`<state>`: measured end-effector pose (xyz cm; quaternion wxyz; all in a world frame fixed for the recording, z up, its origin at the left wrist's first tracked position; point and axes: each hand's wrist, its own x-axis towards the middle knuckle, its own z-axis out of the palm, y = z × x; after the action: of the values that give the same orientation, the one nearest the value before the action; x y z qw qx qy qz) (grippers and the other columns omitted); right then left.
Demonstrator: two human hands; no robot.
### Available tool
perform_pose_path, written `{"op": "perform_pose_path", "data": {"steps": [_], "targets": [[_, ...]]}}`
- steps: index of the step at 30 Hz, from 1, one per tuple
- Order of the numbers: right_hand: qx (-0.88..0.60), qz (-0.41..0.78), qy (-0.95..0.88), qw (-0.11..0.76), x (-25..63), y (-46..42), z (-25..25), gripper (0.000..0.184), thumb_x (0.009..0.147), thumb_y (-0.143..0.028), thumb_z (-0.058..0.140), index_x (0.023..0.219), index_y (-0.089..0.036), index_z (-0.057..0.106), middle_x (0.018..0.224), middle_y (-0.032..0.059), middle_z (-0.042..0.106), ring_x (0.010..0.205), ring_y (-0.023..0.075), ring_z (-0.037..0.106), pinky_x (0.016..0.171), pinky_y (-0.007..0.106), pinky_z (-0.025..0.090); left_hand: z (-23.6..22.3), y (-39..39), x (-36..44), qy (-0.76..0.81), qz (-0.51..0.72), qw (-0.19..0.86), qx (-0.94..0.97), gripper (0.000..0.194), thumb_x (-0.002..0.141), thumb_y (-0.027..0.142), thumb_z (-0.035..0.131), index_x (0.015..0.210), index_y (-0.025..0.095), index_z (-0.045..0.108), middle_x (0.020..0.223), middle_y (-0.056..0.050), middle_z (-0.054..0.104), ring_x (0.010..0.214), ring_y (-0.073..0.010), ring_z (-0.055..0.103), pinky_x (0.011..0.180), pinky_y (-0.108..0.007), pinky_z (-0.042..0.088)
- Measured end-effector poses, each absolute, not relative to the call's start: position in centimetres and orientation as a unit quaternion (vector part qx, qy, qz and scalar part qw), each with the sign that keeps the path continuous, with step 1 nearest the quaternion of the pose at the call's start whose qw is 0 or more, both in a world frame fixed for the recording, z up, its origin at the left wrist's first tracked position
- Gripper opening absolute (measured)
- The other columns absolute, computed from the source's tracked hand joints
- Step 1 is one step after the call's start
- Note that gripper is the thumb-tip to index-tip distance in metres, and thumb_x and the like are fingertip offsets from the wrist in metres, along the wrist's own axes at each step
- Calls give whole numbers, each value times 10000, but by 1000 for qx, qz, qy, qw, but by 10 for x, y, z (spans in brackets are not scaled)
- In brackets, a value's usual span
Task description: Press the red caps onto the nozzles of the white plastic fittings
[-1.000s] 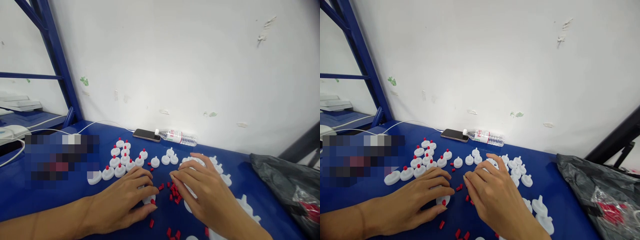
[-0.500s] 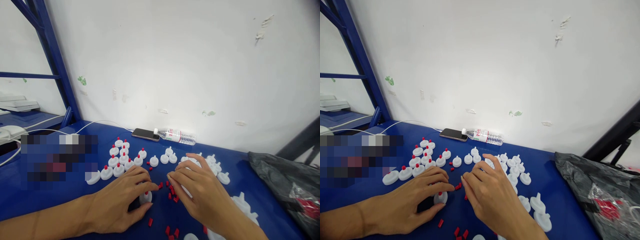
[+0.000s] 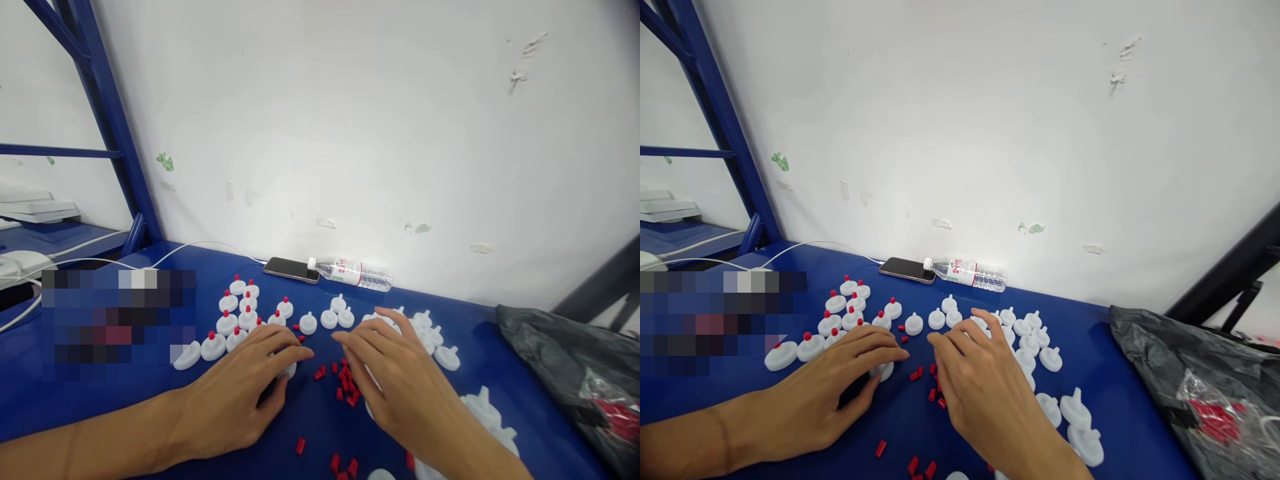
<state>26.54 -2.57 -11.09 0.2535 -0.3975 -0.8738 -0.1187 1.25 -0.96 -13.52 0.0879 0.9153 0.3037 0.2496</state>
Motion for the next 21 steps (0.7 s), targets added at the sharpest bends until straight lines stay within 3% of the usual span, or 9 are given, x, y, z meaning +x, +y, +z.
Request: {"op": "perform_pose_path", "data": {"steps": [3, 7, 11, 15, 21], "targets": [[-409, -108, -875, 236, 265, -26, -113, 381, 954, -68, 441, 1257, -253, 579, 1001, 8, 686, 995, 206, 621, 1113, 523, 327, -135, -8, 13, 291, 260, 91, 916, 426, 954, 48, 398, 1295, 253, 548, 1237, -53, 597, 1245, -229, 484, 1086, -425, 418], [-415, -94, -875, 229, 264, -29, -111, 365, 936, -42, 455, 1200, -244, 606, 1069, 13, 682, 1037, 206, 612, 1133, 525, 321, -133, -5, 16, 281, 247, 93, 923, 296, 971, 72, 427, 1138, 215, 625, 1129, -65, 617, 1152, -244, 520, 1017, -427, 454], [-413, -90, -876, 233, 263, -29, -111, 345, 937, -51, 466, 1178, -248, 613, 1052, 12, 681, 1033, 206, 608, 1133, 524, 326, -133, 1, 16, 286, 242, 98, 922, 293, 964, 56, 416, 1094, 214, 627, 1092, -57, 607, 1099, -224, 532, 974, -401, 480], [-410, -89, -876, 236, 263, -28, -112, 328, 943, -54, 465, 1170, -236, 618, 1066, 13, 679, 1037, 202, 600, 1138, 519, 316, -136, 3, 13, 299, 239, 88, 920, 338, 956, 38, 383, 1123, 214, 618, 1168, -72, 583, 1133, -228, 534, 984, -416, 487], [-411, -90, -876, 234, 262, -28, -113, 326, 940, -46, 471, 1168, -225, 620, 1055, 14, 677, 1037, 199, 596, 1142, 515, 309, -142, 2, 9, 300, 232, 49, 924, 433, 984, 74, 412, 1360, 253, 531, 1413, -88, 524, 1352, -286, 426, 1105, -533, 409]]}}
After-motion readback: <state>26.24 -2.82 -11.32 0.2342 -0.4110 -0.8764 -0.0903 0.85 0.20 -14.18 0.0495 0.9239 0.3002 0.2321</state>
